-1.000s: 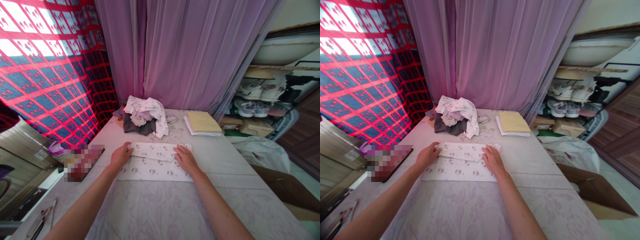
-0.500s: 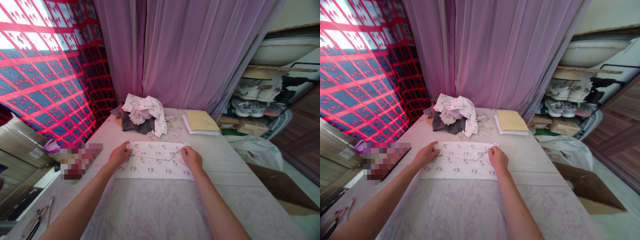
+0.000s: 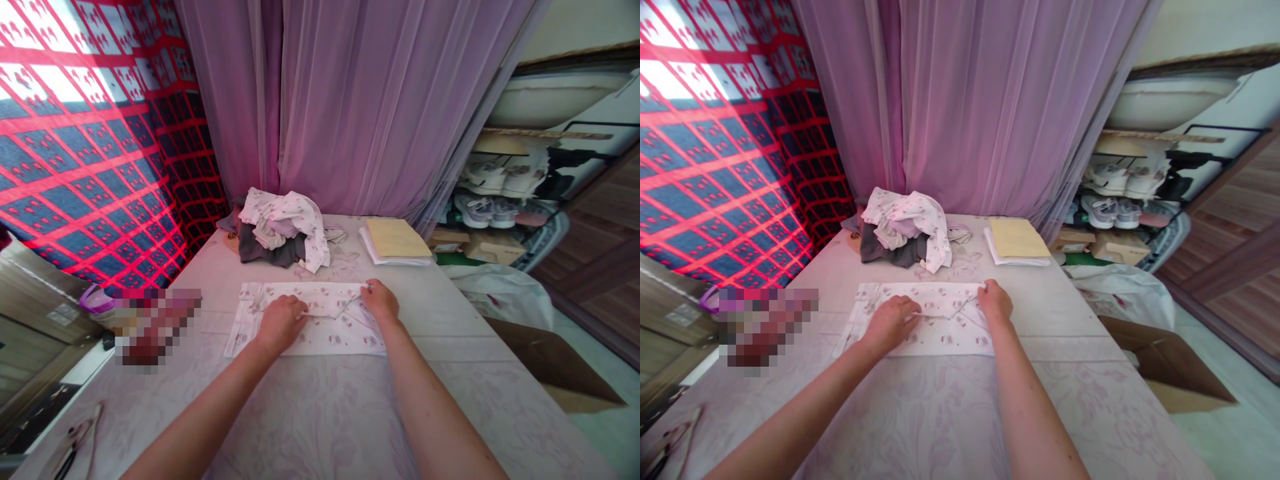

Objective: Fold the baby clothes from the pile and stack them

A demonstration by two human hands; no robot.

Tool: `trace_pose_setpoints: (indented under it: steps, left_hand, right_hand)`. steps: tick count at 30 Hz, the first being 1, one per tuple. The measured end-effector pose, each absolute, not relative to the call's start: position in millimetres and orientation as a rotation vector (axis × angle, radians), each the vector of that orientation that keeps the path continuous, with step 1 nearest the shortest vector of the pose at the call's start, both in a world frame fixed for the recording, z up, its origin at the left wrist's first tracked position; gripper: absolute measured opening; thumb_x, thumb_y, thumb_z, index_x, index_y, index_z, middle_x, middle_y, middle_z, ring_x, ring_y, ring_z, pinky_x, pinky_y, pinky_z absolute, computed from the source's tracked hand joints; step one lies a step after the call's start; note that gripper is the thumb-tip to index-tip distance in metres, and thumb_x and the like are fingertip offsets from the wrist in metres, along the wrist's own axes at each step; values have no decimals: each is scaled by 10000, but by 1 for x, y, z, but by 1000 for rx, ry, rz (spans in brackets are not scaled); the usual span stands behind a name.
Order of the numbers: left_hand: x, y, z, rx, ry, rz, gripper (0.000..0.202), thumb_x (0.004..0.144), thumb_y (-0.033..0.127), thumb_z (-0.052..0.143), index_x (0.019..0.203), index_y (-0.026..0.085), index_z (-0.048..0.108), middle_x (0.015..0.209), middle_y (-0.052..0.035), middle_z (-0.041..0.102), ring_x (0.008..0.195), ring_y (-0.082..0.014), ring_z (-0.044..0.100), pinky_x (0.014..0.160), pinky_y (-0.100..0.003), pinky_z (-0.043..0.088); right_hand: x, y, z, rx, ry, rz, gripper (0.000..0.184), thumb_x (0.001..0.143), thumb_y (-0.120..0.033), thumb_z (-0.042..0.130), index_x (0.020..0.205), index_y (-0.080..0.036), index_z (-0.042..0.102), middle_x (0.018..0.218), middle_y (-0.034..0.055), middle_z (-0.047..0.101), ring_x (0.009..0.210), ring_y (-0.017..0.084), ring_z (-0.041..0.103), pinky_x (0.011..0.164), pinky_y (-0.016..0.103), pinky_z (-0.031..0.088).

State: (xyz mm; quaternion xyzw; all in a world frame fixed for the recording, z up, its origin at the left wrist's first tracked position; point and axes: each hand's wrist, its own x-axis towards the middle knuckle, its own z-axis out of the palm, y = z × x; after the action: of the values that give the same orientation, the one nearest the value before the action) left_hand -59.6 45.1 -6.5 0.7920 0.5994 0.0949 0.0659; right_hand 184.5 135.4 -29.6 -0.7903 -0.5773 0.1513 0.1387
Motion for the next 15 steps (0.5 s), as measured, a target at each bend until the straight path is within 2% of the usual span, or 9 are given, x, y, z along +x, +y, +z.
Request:
trace_pose_setpoints:
  steps: [3, 7, 15]
  left_hand:
    - [-18, 51, -13, 2449, 1686, 246, 222, 861, 358, 530, 1002, 249, 661, 982, -53, 658, 952, -230, 575, 806, -342, 444]
    - [7, 60, -18, 2415, 1763, 155, 287, 861, 407, 512, 1002, 205, 658, 985, -92, 655, 967, -266, 578, 787, -375, 450]
    - [14, 67, -12, 2461, 1775, 75, 294, 904, 232, 376, 896, 157, 661, 935, -125, 658, 892, -252, 605, 753, -372, 442]
  right_hand:
    - [186, 139, -29, -2248, -1675, 434, 351, 857, -331, 437, 1166, -271, 594, 1053, 37, 699, 929, 205, 637, 713, 286, 443]
    - [189, 144, -29, -2197, -1701, 425, 316, 867, -339, 423, 1107, -274, 619, 1012, 17, 706, 901, 186, 631, 691, 263, 424]
    - [197, 149, -29, -2160, -1730, 407, 263, 874, -359, 424, 986, -260, 640, 920, 23, 701, 831, 185, 621, 654, 255, 394]
